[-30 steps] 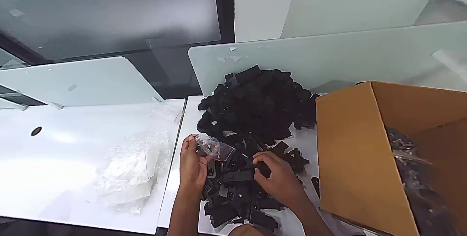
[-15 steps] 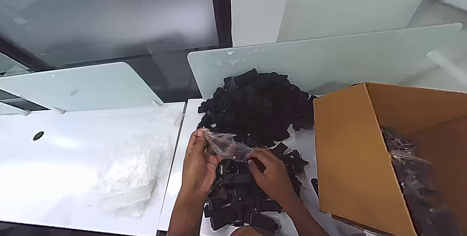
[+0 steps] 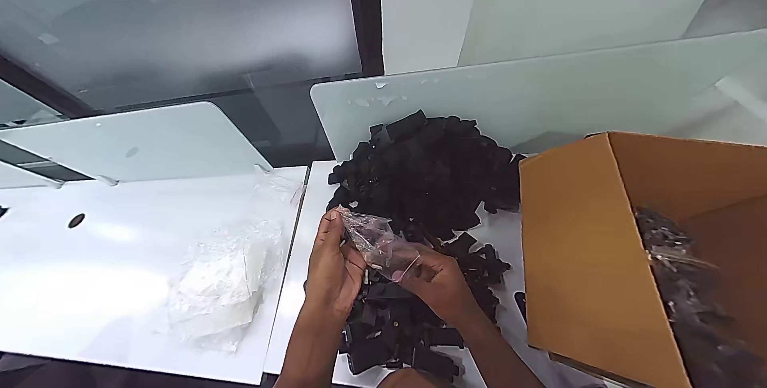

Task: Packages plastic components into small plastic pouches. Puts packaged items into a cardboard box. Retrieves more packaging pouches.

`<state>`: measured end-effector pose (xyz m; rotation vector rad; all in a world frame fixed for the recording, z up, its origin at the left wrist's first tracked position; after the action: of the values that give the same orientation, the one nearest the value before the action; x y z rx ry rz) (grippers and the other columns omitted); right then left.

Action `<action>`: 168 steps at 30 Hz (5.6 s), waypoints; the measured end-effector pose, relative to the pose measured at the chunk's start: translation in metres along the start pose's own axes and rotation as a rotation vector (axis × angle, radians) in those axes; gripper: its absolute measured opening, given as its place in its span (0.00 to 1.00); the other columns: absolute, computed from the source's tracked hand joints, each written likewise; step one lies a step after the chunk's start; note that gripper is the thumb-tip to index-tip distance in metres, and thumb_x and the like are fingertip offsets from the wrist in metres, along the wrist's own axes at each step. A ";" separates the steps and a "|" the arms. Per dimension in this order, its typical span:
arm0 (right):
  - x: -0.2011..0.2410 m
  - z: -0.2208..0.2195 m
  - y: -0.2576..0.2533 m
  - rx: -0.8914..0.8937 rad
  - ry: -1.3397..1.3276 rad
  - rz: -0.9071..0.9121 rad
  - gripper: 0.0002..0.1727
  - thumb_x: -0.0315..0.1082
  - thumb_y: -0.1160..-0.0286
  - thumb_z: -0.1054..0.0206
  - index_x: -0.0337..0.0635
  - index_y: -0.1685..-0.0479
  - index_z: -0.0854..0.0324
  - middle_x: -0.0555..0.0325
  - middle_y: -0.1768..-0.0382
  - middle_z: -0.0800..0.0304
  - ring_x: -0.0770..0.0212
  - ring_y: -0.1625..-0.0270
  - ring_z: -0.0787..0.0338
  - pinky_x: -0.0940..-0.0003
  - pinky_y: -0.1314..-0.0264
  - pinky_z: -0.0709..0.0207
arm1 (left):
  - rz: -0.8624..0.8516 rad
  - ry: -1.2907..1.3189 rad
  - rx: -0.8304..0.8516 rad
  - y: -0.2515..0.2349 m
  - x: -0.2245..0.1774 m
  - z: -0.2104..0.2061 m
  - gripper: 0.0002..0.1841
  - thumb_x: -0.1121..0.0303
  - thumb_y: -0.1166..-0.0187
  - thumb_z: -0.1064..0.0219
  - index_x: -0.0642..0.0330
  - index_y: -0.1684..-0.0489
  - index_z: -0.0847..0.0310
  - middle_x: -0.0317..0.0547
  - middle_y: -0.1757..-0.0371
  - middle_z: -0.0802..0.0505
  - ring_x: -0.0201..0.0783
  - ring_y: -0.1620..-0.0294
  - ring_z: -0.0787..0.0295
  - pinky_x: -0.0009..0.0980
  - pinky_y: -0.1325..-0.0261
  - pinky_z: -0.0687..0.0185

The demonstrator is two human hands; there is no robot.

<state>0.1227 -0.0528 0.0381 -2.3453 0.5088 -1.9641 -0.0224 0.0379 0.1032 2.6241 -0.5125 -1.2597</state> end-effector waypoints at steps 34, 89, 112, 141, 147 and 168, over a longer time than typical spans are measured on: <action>0.005 0.004 0.009 -0.408 0.119 -0.046 0.09 0.22 0.36 0.30 0.35 0.57 0.14 0.56 0.55 0.06 0.67 0.58 0.07 0.73 0.55 0.10 | 0.018 0.026 0.039 0.002 0.006 0.027 0.23 0.85 0.20 0.56 0.67 0.28 0.29 0.58 0.37 0.11 0.52 0.40 0.08 0.51 0.41 0.09; 0.028 -0.023 0.000 -0.168 0.431 0.051 0.08 0.32 0.29 0.29 0.43 0.57 0.06 0.62 0.57 0.07 0.75 0.62 0.08 0.81 0.62 0.11 | -0.437 -0.663 0.059 0.002 0.042 0.044 0.06 0.71 0.12 0.42 0.65 0.54 0.23 0.39 0.68 0.16 0.27 0.75 0.21 0.21 0.72 0.24; -0.002 0.014 0.033 -0.104 1.245 0.042 0.10 0.40 0.28 0.30 0.48 0.60 0.04 0.57 0.54 0.04 0.47 0.46 0.09 0.51 0.45 0.15 | -0.175 0.083 0.159 -0.013 0.029 0.058 0.10 0.62 0.15 0.35 0.57 0.47 0.27 0.45 0.61 0.09 0.43 0.60 0.06 0.47 0.51 0.06; -0.179 -0.199 -0.280 0.135 0.702 -0.511 0.13 0.29 0.21 0.34 0.42 0.40 0.14 0.44 0.58 0.07 0.52 0.62 0.05 0.51 0.50 0.11 | -0.402 -1.167 -0.045 -0.324 -0.172 0.232 0.09 0.74 0.21 0.29 0.68 0.48 0.16 0.52 0.55 0.09 0.40 0.65 0.12 0.40 0.58 0.13; -0.231 -0.217 -0.318 0.298 1.002 -0.478 0.13 0.33 0.23 0.31 0.43 0.43 0.11 0.38 0.45 0.10 0.40 0.41 0.11 0.41 0.40 0.19 | -0.433 -1.755 -0.074 -0.370 -0.156 0.250 0.11 0.73 0.16 0.39 0.60 0.45 0.10 0.62 0.44 0.10 0.61 0.38 0.14 0.59 0.33 0.21; -0.026 -0.091 -0.194 0.614 1.243 -0.333 0.11 0.41 0.21 0.32 0.43 0.59 0.12 0.50 0.63 0.12 0.50 0.55 0.11 0.46 0.54 0.19 | -0.782 -1.865 0.491 -0.172 -0.057 0.062 0.12 0.69 0.20 0.35 0.61 0.44 0.12 0.56 0.40 0.10 0.58 0.35 0.15 0.56 0.34 0.18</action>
<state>0.0740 0.1537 0.0779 -0.7060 -0.4849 -2.9435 -0.0652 0.2172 0.0522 0.8418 0.1777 -3.8794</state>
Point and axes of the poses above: each hand's wrist, its own y-axis away from the middle knuckle, its own z-axis out of the back of the hand, x = y × z, the point moved 3 cm from there along -y, towards the middle knuckle
